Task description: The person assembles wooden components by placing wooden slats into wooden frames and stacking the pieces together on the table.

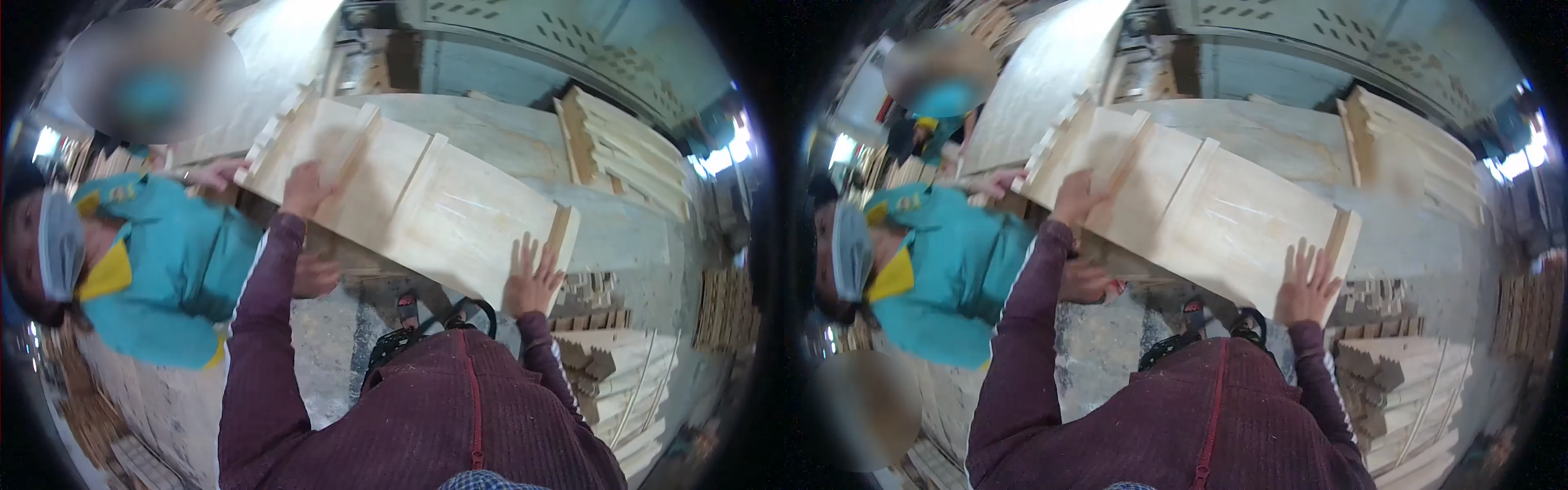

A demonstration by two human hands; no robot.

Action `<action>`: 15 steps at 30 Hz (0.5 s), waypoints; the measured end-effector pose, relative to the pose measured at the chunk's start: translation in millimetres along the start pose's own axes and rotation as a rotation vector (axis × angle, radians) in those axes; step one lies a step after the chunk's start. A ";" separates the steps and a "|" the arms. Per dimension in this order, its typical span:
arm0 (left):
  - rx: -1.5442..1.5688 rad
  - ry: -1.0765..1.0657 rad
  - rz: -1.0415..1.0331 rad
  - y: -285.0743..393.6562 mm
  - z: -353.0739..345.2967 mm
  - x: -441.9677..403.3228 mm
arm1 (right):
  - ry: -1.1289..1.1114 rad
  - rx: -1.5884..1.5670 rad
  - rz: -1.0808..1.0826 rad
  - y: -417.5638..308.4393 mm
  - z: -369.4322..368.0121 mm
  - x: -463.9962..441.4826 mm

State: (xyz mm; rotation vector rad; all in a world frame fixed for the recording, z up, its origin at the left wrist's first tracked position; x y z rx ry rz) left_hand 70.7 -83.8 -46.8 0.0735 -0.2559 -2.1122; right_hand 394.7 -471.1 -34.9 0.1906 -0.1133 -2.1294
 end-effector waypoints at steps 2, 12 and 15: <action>-0.012 -0.038 -0.122 54.0 -30.0 12.2 | -0.022 -0.089 -0.093 69.8 -28.2 3.1; 0.354 0.123 -0.135 257.0 -101.0 15.9 | 0.234 -0.214 -0.898 286.8 -92.9 46.8; 0.379 0.107 -0.131 284.5 -109.9 5.6 | 0.087 -0.334 -1.150 279.8 -78.6 82.1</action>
Point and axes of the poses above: each hand's wrist, its own x-axis away from the middle knuckle, its own z-axis out of the back of the hand, y = z × x, the point moved 2 cm from there along -x, towards the middle knuckle, and after that the axes turned 6 degrees about -x, right-handed, at the moved point
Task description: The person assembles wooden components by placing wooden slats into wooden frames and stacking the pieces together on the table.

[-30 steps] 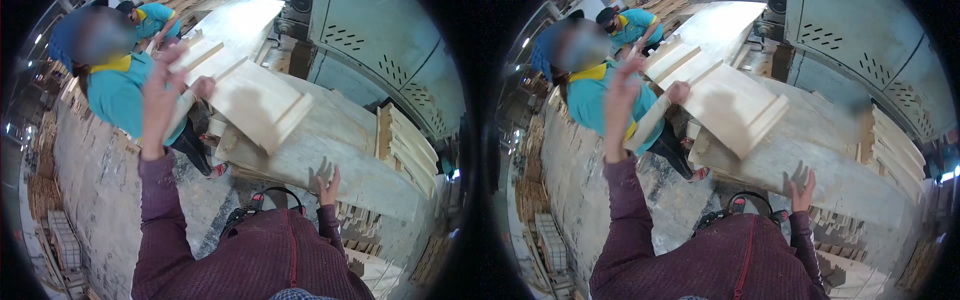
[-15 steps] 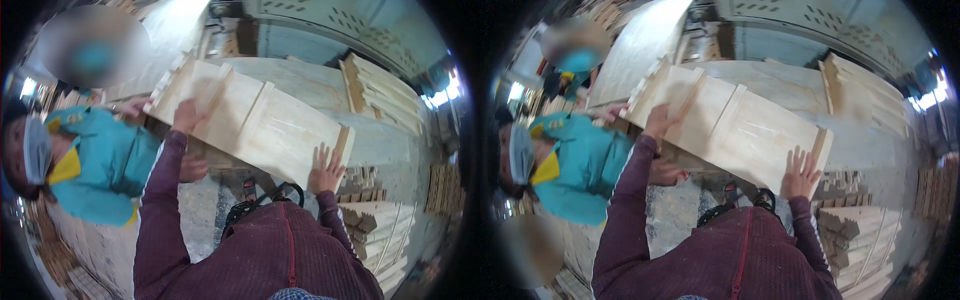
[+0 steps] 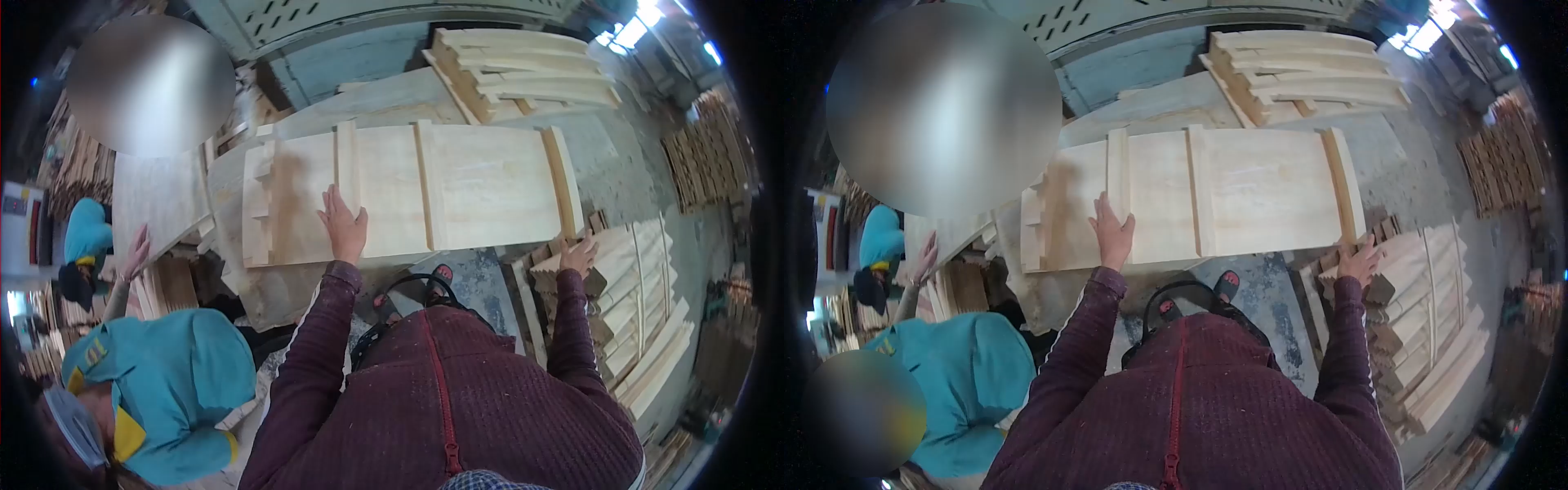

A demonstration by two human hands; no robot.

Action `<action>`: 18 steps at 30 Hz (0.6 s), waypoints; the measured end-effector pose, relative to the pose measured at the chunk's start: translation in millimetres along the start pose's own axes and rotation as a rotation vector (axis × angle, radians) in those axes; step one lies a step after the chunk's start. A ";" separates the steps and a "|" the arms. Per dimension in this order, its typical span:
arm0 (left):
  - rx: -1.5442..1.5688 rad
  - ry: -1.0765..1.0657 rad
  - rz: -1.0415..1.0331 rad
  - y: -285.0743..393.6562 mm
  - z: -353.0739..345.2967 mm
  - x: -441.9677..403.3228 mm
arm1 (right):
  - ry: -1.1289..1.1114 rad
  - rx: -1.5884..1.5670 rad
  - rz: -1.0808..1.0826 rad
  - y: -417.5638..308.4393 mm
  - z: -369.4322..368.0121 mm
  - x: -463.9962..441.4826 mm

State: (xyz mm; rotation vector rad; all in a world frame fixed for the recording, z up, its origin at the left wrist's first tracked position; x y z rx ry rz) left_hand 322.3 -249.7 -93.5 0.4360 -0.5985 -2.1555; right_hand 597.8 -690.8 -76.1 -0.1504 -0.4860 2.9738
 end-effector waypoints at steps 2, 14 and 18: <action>-0.008 -0.001 -0.004 5.0 -4.5 -3.3 | -0.060 -0.100 0.123 70.1 -58.4 -32.5; 0.003 0.164 -0.152 25.3 24.1 -2.1 | -0.061 -0.708 0.179 37.9 -88.3 27.4; 0.536 0.162 -0.527 129.1 183.6 15.7 | -0.124 -0.939 0.293 -80.7 19.5 85.5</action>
Point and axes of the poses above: each hand's wrist, its own x-axis away from the middle knuckle, its own z-axis out of the back of the hand, y = z × x, the point moved 2 cm from there along -x, towards the middle knuckle, and after that the axes turned 6 degrees about -x, right-handed, at the moved point
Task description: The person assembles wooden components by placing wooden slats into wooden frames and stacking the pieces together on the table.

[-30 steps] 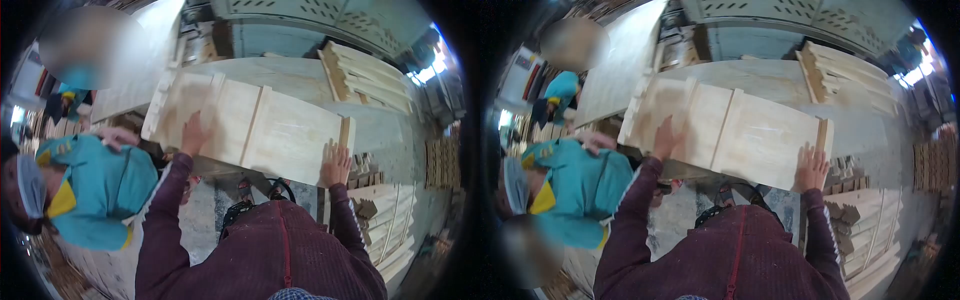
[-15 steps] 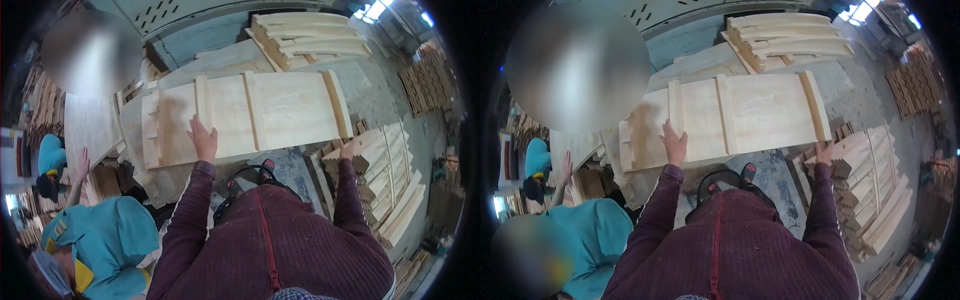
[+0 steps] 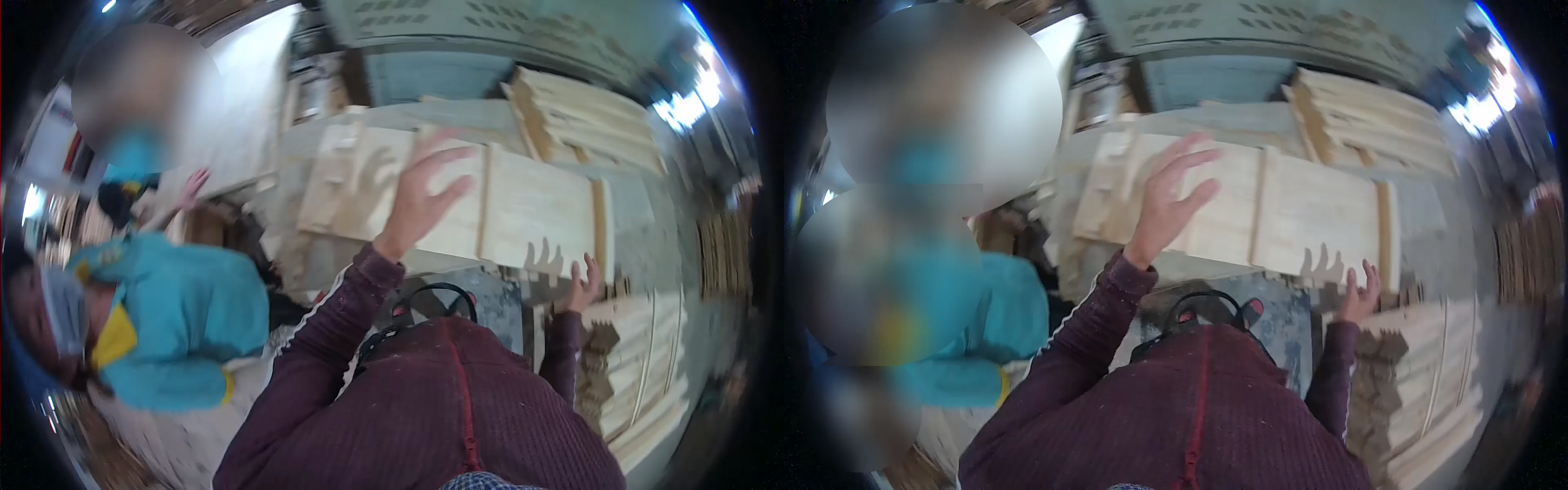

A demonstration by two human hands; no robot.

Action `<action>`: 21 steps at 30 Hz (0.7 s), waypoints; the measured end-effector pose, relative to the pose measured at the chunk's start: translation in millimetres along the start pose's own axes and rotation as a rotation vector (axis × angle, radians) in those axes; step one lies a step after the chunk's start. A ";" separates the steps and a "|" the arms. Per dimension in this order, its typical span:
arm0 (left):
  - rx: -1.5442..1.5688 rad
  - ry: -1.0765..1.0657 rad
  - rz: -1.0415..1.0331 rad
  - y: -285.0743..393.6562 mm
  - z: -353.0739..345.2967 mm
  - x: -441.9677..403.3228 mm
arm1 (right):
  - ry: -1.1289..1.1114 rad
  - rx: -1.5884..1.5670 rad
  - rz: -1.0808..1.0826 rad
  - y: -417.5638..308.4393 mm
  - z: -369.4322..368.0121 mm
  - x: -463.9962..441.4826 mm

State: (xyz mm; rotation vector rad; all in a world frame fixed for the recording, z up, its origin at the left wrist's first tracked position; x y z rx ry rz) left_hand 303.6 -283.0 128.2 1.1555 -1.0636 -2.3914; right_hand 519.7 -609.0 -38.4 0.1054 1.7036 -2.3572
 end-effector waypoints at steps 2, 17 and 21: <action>0.287 -0.191 -0.027 33.2 34.1 -6.1 | -0.396 -0.065 0.194 -49.0 -20.0 0.6; 1.326 -0.647 -0.980 157.4 208.4 79.4 | -1.344 -0.127 0.948 -392.8 -70.3 114.8; 1.210 -0.268 -0.881 169.2 239.9 86.1 | -0.989 -0.538 1.450 -459.3 -65.4 126.4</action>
Point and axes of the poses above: each hand's wrist, its own x-axis away from the middle knuckle, its own z-axis out of the back of the hand, y = z × x, the point moved 2 cm from there along -x, towards the middle knuckle, and after that the axes turned 6 degrees about -x, right-handed, at the moved point
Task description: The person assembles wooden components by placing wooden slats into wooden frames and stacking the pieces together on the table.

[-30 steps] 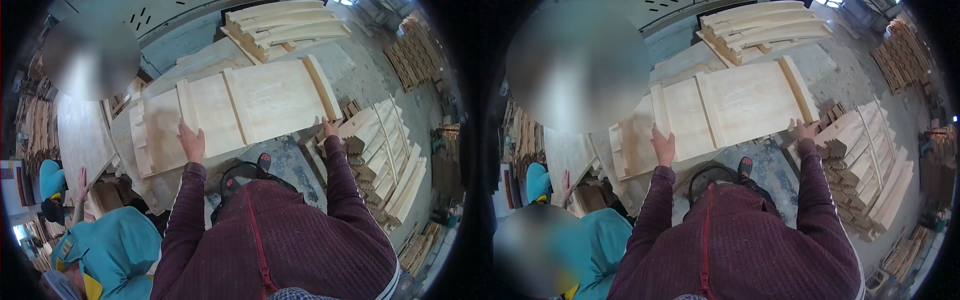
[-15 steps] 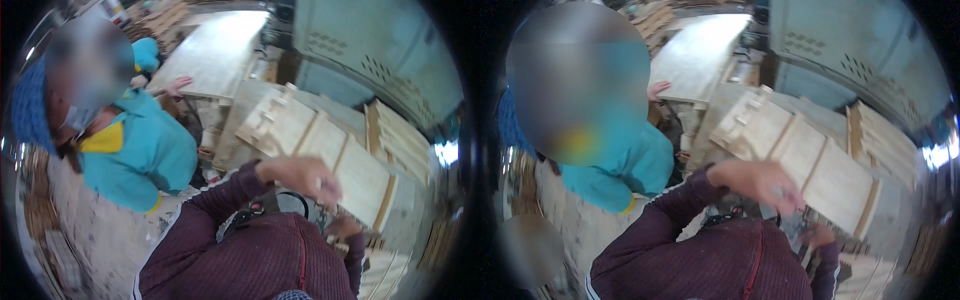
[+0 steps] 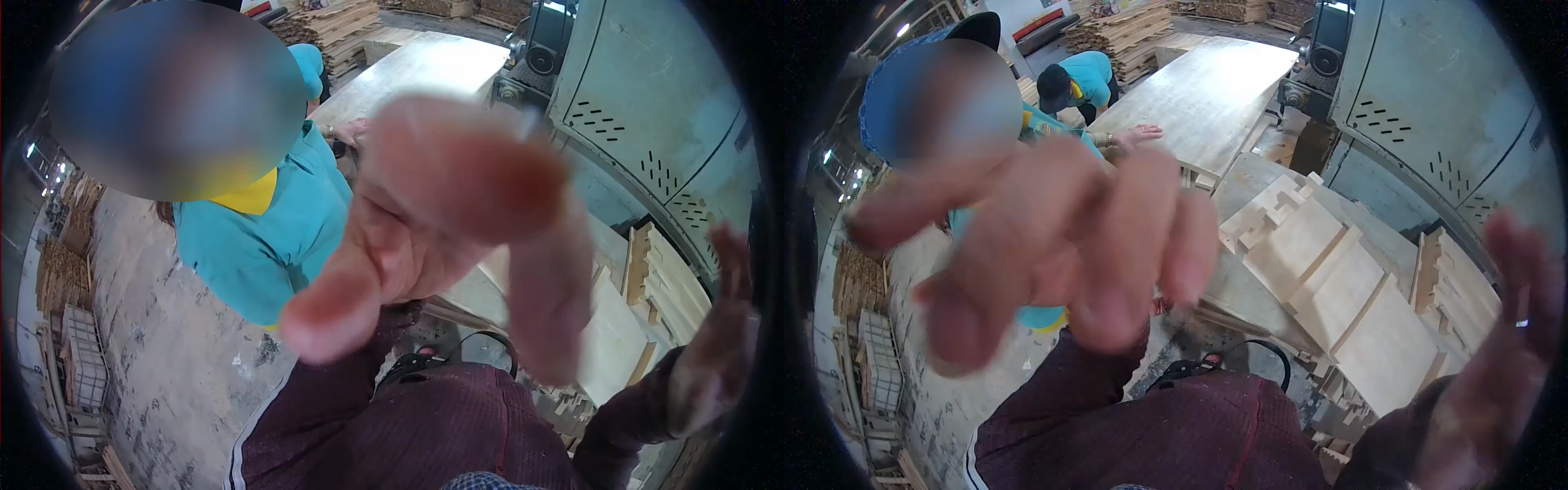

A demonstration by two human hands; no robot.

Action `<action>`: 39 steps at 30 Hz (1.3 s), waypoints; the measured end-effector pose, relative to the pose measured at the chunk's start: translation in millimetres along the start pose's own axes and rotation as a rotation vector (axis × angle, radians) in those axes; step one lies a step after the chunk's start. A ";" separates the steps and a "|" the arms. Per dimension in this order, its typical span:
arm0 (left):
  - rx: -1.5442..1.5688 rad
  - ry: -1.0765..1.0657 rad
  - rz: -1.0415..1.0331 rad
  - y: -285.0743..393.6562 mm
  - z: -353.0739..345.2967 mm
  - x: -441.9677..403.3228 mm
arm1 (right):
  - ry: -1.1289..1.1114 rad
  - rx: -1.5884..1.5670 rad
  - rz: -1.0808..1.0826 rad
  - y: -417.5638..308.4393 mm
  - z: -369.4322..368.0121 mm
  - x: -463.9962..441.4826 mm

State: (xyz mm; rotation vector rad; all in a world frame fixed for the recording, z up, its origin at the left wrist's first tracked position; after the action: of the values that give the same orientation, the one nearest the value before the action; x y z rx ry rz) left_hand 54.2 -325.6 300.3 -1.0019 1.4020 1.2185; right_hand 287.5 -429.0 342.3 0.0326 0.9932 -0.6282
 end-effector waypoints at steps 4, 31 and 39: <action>-0.161 0.134 -0.008 29.5 -6.8 7.2 | 0.067 0.106 0.056 10.5 -9.5 -7.2; -0.392 -0.158 1.838 -267.9 -75.2 255.7 | 0.578 0.765 -1.934 -184.0 -26.0 586.6; -0.370 -0.558 1.615 -474.5 -207.5 222.8 | 0.817 1.653 -2.402 -438.6 174.9 753.1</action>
State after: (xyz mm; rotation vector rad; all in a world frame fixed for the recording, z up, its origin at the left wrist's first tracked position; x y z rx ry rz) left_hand 445.1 -599.8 0.5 0.5757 1.4177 2.6637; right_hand 489.9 -1204.0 -43.2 0.6553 0.4068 -3.7183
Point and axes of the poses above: each hand's wrist, its own x-axis away from the middle knuckle, its own z-axis out of the back of the hand, y = z × x, the point moved 2 cm from there along -x, towards the middle knuckle, and after that the axes turned 6 degrees about -x, right-handed, at the moved point
